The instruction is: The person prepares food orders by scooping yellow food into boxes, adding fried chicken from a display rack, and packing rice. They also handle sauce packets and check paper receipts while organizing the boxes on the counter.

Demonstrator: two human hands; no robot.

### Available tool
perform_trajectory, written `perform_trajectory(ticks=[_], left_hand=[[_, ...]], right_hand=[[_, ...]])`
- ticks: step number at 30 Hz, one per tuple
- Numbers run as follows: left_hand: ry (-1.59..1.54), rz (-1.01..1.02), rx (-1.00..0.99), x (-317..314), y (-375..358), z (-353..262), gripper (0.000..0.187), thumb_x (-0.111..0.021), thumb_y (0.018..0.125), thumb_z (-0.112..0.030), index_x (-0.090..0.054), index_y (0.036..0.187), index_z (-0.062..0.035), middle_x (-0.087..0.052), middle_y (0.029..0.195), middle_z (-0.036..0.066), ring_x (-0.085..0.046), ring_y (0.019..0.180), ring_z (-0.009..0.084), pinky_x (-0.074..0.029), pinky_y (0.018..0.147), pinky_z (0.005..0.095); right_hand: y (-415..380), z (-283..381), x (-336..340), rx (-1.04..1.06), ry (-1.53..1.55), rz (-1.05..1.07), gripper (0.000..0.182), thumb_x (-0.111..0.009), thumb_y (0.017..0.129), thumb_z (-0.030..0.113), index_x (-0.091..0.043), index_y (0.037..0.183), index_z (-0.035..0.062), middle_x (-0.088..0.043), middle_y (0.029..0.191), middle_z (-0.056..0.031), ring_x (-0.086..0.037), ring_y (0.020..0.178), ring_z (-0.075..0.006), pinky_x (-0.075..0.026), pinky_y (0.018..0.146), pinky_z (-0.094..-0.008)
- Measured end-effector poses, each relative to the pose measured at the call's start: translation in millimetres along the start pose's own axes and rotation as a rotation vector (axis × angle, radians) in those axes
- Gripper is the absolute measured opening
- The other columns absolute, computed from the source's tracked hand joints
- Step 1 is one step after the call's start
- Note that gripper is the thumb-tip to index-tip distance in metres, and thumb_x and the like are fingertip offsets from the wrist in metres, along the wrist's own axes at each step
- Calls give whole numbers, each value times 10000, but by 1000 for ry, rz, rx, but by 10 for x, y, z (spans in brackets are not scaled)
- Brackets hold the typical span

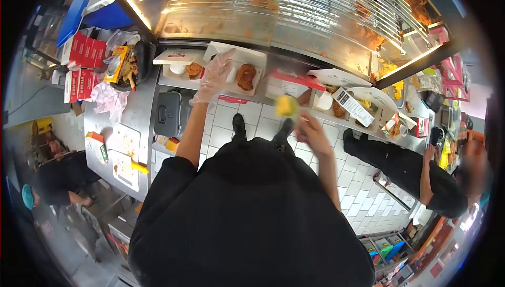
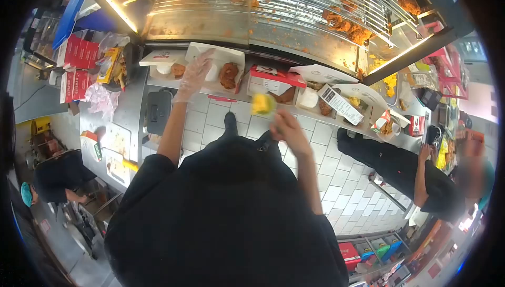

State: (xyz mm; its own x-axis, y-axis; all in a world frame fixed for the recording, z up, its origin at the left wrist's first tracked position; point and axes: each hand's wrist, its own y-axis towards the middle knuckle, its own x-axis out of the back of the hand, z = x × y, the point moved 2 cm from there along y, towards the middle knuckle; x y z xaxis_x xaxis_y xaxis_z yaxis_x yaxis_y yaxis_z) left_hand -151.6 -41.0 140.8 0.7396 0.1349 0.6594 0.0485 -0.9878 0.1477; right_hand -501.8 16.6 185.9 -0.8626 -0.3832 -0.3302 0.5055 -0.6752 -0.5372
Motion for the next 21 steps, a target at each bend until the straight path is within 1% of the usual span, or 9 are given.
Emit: perform_trajectory(ticks=[1, 3, 6, 8, 10, 11, 16, 19, 21], left_hand=[[-12, -6, -11, 11, -4, 27, 363, -505, 973, -186, -512, 1316, -67, -573, 1262, 149, -526, 1187, 309, -420, 977, 375], [-544, -49, 56, 21, -37, 59, 375, -556, 967, -175, -522, 1309, -24, -594, 1198, 84, -547, 1139, 187, -436, 952, 311], [-715, -52, 273, -47, -106, 322, 415, -549, 982, -245, -506, 1340, -39, -561, 1278, 70, -501, 1195, 159, -377, 1019, 268], [-756, -71, 421, -267, -185, 591, 460, -499, 1000, -302, -455, 1380, -47, -513, 1339, 80, -478, 1222, 185, -360, 1042, 284], [-701, -64, 416, -390, -232, 617, 486, -462, 1012, -331, -416, 1407, -52, -481, 1377, 81, -467, 1234, 198, -361, 1045, 298], [-935, -57, 515, -476, -235, 598, 505, -448, 1013, -346, -390, 1417, -50, -470, 1378, 79, -461, 1232, 194, -359, 1046, 307], [-1339, 8, 592, -610, -252, 525, 598, -351, 1012, -476, -358, 1453, -72, -437, 1406, 156, -407, 1295, 269, -312, 1084, 351], [-781, -44, 486, -520, -287, 554, 571, -422, 997, -445, -418, 1402, -43, -489, 1344, 161, -447, 1255, 263, -334, 1058, 353], [-215, 24, 168, -456, -363, 446, 466, -425, 986, -220, -385, 1421, -58, -369, 1453, 151, -341, 1342, 313, -279, 1116, 392]], right_hand=[[228, -139, -275, -30, 101, 60, 115, -478, 1011, 209, -509, 1021, 99, -516, 727, 14, -413, 567, -59, -335, 508, -202], [668, -306, -769, -25, 216, 104, 158, -476, 1012, 240, -517, 1064, 96, -471, 706, 29, -340, 557, -55, -278, 499, -195], [1272, -361, -1169, 48, 204, 8, 158, -492, 996, 231, -512, 1043, 81, -528, 710, -24, -481, 565, -148, -366, 508, -262], [1514, -275, -1288, 639, -828, -512, 103, -492, 979, 165, -471, 1002, 67, -566, 760, -137, -591, 653, -332, -449, 592, -404], [1661, -285, -1386, 674, -1056, -601, 96, -485, 971, 135, -462, 1010, 51, -575, 821, -179, -590, 739, -397, -454, 642, -442], [1691, -308, -1412, 688, -1279, -682, 92, -477, 963, 106, -453, 1018, 36, -584, 883, -220, -589, 825, -461, -460, 692, -480], [1702, -447, -1295, 793, -1135, -729, 114, -465, 972, 99, -444, 1055, 24, -576, 898, -203, -597, 814, -393, -468, 669, -444], [1366, -414, -1209, 715, -756, -648, 147, -435, 1003, 166, -469, 1078, 44, -553, 843, -131, -562, 701, -259, -446, 588, -363], [989, -283, -1136, 580, -499, -600, 193, -418, 1020, 221, -491, 1091, 58, -533, 821, -86, -517, 644, -178, -419, 539, -310]])
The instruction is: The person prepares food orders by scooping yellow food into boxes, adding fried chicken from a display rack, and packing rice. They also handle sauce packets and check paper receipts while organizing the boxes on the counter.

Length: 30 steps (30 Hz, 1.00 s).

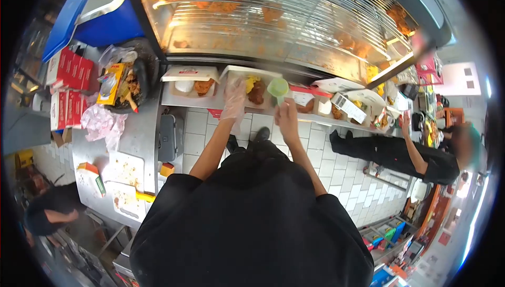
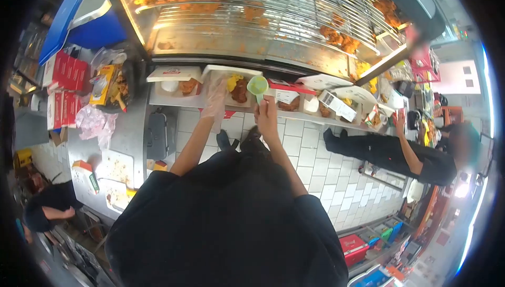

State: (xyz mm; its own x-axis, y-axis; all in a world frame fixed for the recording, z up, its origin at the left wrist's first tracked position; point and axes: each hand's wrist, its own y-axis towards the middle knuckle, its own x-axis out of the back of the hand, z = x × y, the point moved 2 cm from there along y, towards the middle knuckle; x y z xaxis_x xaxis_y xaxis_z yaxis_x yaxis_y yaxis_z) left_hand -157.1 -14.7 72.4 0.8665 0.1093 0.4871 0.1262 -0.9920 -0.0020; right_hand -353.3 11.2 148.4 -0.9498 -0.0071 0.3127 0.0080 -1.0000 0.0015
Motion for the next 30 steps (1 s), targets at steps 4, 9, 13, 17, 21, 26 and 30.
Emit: perform_trajectory(ticks=[4, 9, 13, 17, 21, 26, 30], left_hand=[[38, -50, -41, -161, -39, 289, 472, -462, 953, -182, -410, 1408, -65, -369, 1440, 183, -298, 1358, 361, -249, 1130, 409], [-322, -135, -84, -187, 61, 34, 325, -480, 992, -244, -581, 1247, -70, -517, 1271, 96, -448, 1241, 237, -311, 1082, 377], [-766, -269, 127, -353, 94, 174, 429, -554, 934, -132, -473, 1345, -37, -521, 1309, 114, -520, 1194, 252, -424, 1027, 354], [-573, -474, -58, -366, 43, 381, 326, -570, 954, -112, -501, 1240, 29, -607, 1121, 103, -595, 1032, 226, -491, 922, 349], [-514, -573, 132, -424, -134, -277, 387, -509, 992, -217, -483, 1287, 31, -534, 1280, 135, -529, 1142, 226, -423, 1010, 367], [-301, -730, 282, -590, -471, -935, 418, -476, 1005, -263, -471, 1339, -12, -494, 1371, 165, -480, 1268, 252, -386, 1041, 387], [-289, -796, 315, -709, -743, -858, 402, -468, 1004, -264, -493, 1317, -12, -551, 1320, 169, -521, 1242, 259, -414, 1004, 381]], right_hand=[[-273, 374, 943, -432, 845, 142, 114, -422, 1033, 216, -488, 1066, 130, -468, 761, 14, -337, 573, -47, -275, 488, -186], [-137, 636, 2596, -255, 554, -382, 157, -461, 1020, 270, -531, 992, 131, -469, 722, 25, -356, 565, -38, -265, 475, -180], [403, 350, 4072, -151, -78, -496, 190, -470, 1010, 256, -556, 1007, 85, -501, 716, 26, -446, 618, -31, -339, 524, -186], [1455, -486, 5068, 122, -692, -297, 211, -468, 982, 214, -551, 1028, 25, -611, 779, -126, -623, 744, -245, -476, 659, -345], [2256, -1302, 5155, -46, -978, 13, 189, -487, 926, 148, -543, 1070, 39, -637, 884, -241, -626, 880, -424, -484, 725, -477], [2666, -1770, 4888, 135, -1082, 222, 196, -474, 897, 133, -532, 1059, 39, -640, 852, -241, -642, 868, -418, -508, 717, -502], [2892, -2526, 4767, 238, -1021, 345, 197, -430, 904, 93, -525, 1061, 22, -645, 859, -254, -651, 854, -425, -515, 703, -514]])
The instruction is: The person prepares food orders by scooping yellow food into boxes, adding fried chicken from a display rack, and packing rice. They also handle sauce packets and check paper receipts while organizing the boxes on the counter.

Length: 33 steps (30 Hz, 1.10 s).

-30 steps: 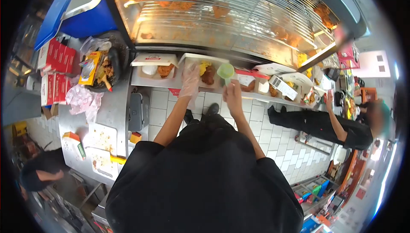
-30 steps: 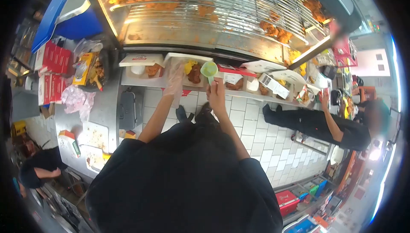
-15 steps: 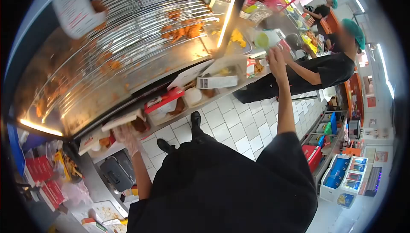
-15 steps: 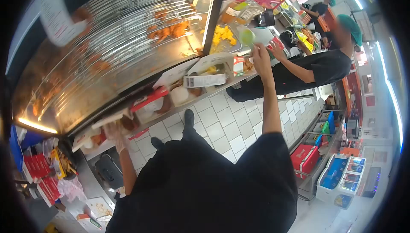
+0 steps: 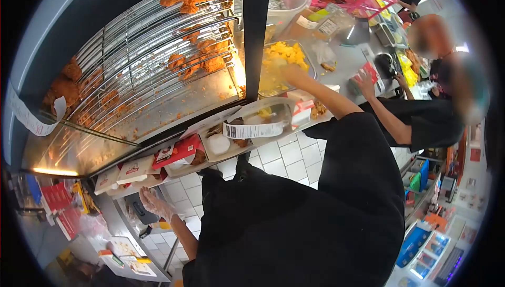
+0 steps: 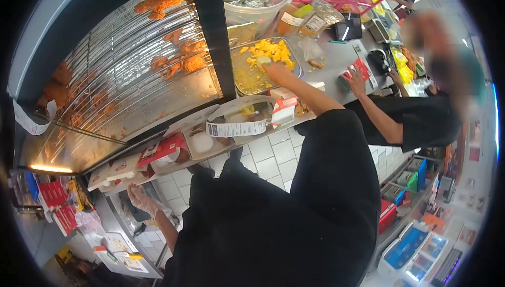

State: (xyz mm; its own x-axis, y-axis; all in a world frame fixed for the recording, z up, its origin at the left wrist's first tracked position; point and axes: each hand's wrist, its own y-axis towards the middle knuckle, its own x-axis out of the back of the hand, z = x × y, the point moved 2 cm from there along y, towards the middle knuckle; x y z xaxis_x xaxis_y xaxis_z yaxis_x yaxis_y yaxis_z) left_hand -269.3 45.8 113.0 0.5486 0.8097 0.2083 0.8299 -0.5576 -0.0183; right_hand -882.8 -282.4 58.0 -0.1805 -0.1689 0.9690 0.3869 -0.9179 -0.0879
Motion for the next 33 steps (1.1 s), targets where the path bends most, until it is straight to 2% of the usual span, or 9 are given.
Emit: perform_trajectory(ticks=[3, 7, 10, 16, 21, 24, 26, 28, 33], left_hand=[[29, -45, 34, 17, -168, -14, 398, -474, 1000, -259, -495, 1312, -12, -567, 1303, 163, -552, 1204, 256, -434, 976, 380], [53, -72, 27, 17, -295, -59, 397, -486, 993, -251, -496, 1311, -14, -572, 1298, 159, -565, 1181, 256, -446, 952, 374], [86, -82, 57, 47, -295, -57, 397, -495, 988, -247, -496, 1312, -18, -572, 1299, 153, -571, 1166, 256, -453, 938, 370], [96, -96, 42, -95, -369, -223, 391, -522, 977, -254, -521, 1293, -23, -593, 1275, 145, -584, 1141, 244, -456, 928, 360], [109, -45, 73, -80, -325, -165, 468, -507, 990, -297, -439, 1358, -15, -518, 1355, 172, -532, 1211, 283, -414, 1013, 390], [122, -26, 93, -135, -375, -155, 476, -518, 982, -311, -447, 1355, -25, -513, 1369, 165, -537, 1201, 276, -419, 1006, 384], [107, -72, 83, -176, -395, -163, 394, -523, 984, -262, -514, 1304, -32, -561, 1324, 139, -582, 1135, 250, -459, 919, 350], [87, -68, 96, -164, -381, -83, 394, -521, 986, -266, -513, 1306, -36, -562, 1323, 140, -579, 1138, 251, -458, 919, 348], [71, -31, 76, -86, -342, -97, 393, -523, 986, -274, -515, 1308, -48, -561, 1324, 141, -585, 1126, 249, -453, 921, 345]], right_hand=[[42, 267, -30, -203, 36, 89, 192, -408, 906, 63, -483, 1068, -7, -640, 921, -304, -646, 843, -448, -506, 719, -539], [70, 298, -6, -161, 93, 92, 192, -421, 896, 53, -464, 1075, -3, -632, 901, -306, -631, 857, -465, -499, 711, -543], [64, 326, -24, 183, 98, 77, 190, -438, 890, 53, -456, 1073, 4, -625, 876, -304, -621, 839, -477, -492, 693, -550], [283, 367, 364, 48, -35, -25, 163, -468, 899, 95, -480, 1040, 14, -636, 871, -274, -634, 819, -452, -497, 695, -531], [-74, 969, 599, -87, 327, 598, 187, -476, 890, 89, -521, 1053, 11, -634, 859, -264, -635, 773, -423, -494, 682, -500], [-18, 915, 436, 60, 373, 660, 187, -472, 904, 114, -532, 1054, 18, -630, 854, -265, -624, 749, -417, -484, 657, -484], [144, 657, 352, 146, 399, 602, 180, -463, 944, 169, -538, 1039, 35, -661, 880, -202, -635, 745, -326, -484, 620, -428], [288, 438, 330, 76, 530, 848, 205, -450, 974, 217, -548, 1068, 65, -684, 907, -100, -617, 737, -198, -490, 618, -362], [208, -12, 143, -125, 904, 844, 275, -455, 996, 248, -542, 1221, 118, -660, 996, 26, -544, 803, -79, -475, 670, -266]])
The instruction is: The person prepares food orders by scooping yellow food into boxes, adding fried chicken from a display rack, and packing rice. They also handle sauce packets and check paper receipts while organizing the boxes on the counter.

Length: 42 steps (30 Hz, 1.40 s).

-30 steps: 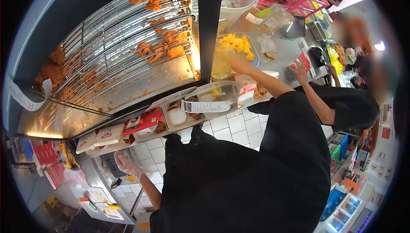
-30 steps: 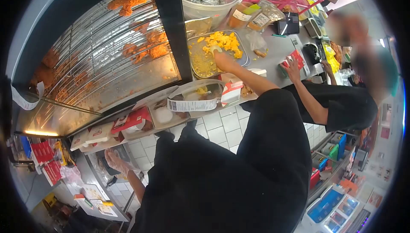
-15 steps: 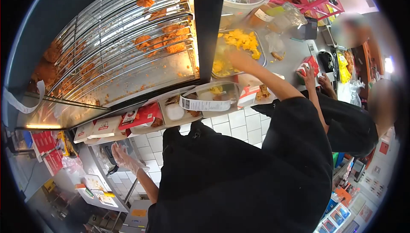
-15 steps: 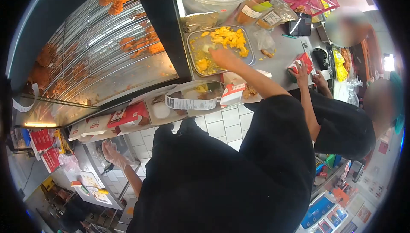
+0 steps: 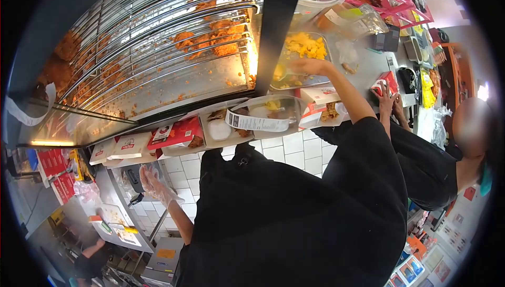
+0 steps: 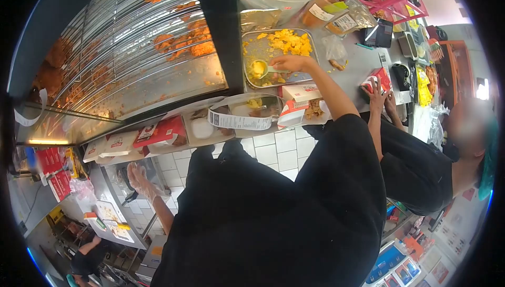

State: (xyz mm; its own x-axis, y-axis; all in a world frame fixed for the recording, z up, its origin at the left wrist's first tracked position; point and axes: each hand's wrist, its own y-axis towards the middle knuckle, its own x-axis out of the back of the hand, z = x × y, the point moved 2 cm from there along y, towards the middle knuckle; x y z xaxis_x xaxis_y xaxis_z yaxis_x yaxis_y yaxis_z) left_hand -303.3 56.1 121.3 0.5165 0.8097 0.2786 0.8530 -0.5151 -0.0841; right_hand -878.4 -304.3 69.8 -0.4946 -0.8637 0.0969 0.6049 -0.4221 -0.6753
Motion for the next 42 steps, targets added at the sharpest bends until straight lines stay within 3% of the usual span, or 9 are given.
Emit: perform_trajectory(ticks=[9, 15, 20, 25, 31, 33, 36, 40, 42], left_hand=[[56, -23, 13, 486, 577, 226, 345, -550, 973, -232, -560, 1245, -20, -660, 1083, 104, -609, 883, 156, -482, 761, 279], [269, -143, 27, 919, 1380, 129, 240, -563, 909, -155, -656, 1071, -3, -676, 892, 72, -605, 779, 141, -477, 678, 261], [563, 144, -431, 1233, 2231, 150, 318, -524, 896, -123, -596, 1196, -43, -664, 860, 168, -644, 852, 310, -494, 785, 380], [334, 404, -752, 1236, 2911, -193, 414, -497, 932, -55, -504, 1344, -100, -631, 1144, 174, -604, 1045, 306, -482, 885, 368], [-16, 717, -198, 1219, 3342, -67, 414, -474, 1000, -234, -482, 1390, -96, -590, 1254, 95, -534, 1147, 198, -412, 973, 325], [-67, 694, -311, 1197, 3413, 68, 443, -448, 1009, -312, -483, 1387, -84, -577, 1279, 112, -506, 1199, 196, -368, 1035, 317], [-140, 740, -182, 1155, 3416, 255, 585, -416, 988, -486, -419, 1427, -100, -473, 1401, 142, -409, 1321, 256, -289, 1108, 370], [-225, 788, 85, 1200, 3331, 355, 718, -376, 949, -625, -280, 1500, -174, -358, 1492, 127, -342, 1372, 300, -251, 1135, 410], [-290, 801, 176, 1241, 3295, 331, 711, -376, 951, -620, -251, 1509, -196, -357, 1493, 123, -351, 1368, 288, -261, 1134, 399]], right_hand=[[-1234, 685, -177, 171, -45, -455, 260, -490, 1004, 243, -614, 1071, 24, -589, 874, 0, -484, 705, -61, -404, 623, -215], [-1878, 1266, -1541, 164, -17, -939, 206, -520, 988, 198, -611, 915, 28, -545, 781, 27, -470, 688, -41, -369, 608, -193], [-1006, 2317, -3350, 125, 496, -755, 206, -511, 993, 231, -585, 1046, 46, -617, 787, -40, -486, 604, -73, -382, 535, -214], [778, 3033, -5059, 187, 854, -74, 181, -468, 1012, 216, -523, 1124, 85, -543, 834, -19, -426, 623, -54, -342, 536, -207], [2522, 3891, -6050, 253, 1008, -2, 123, -477, 997, 190, -511, 1041, 80, -548, 810, -71, -495, 607, -164, -393, 526, -260], [2814, 4190, -6081, 605, -76, -783, 104, -467, 968, 124, -486, 1044, 57, -562, 887, -177, -592, 737, -351, -476, 623, -400], [3094, 4349, -6148, 451, -688, -897, 147, -433, 937, 66, -460, 1077, 29, -538, 1025, -258, -574, 905, -470, -457, 763, -511], [3187, 4283, -6190, 393, -666, -960, 197, -416, 909, 26, -445, 1104, 16, -505, 1136, -269, -579, 917, -459, -446, 770, -526], [3027, 4211, -6228, 655, -592, -1067, 143, -447, 957, 90, -442, 1091, 39, -558, 1017, -221, -609, 730, -379, -488, 630, -456]])
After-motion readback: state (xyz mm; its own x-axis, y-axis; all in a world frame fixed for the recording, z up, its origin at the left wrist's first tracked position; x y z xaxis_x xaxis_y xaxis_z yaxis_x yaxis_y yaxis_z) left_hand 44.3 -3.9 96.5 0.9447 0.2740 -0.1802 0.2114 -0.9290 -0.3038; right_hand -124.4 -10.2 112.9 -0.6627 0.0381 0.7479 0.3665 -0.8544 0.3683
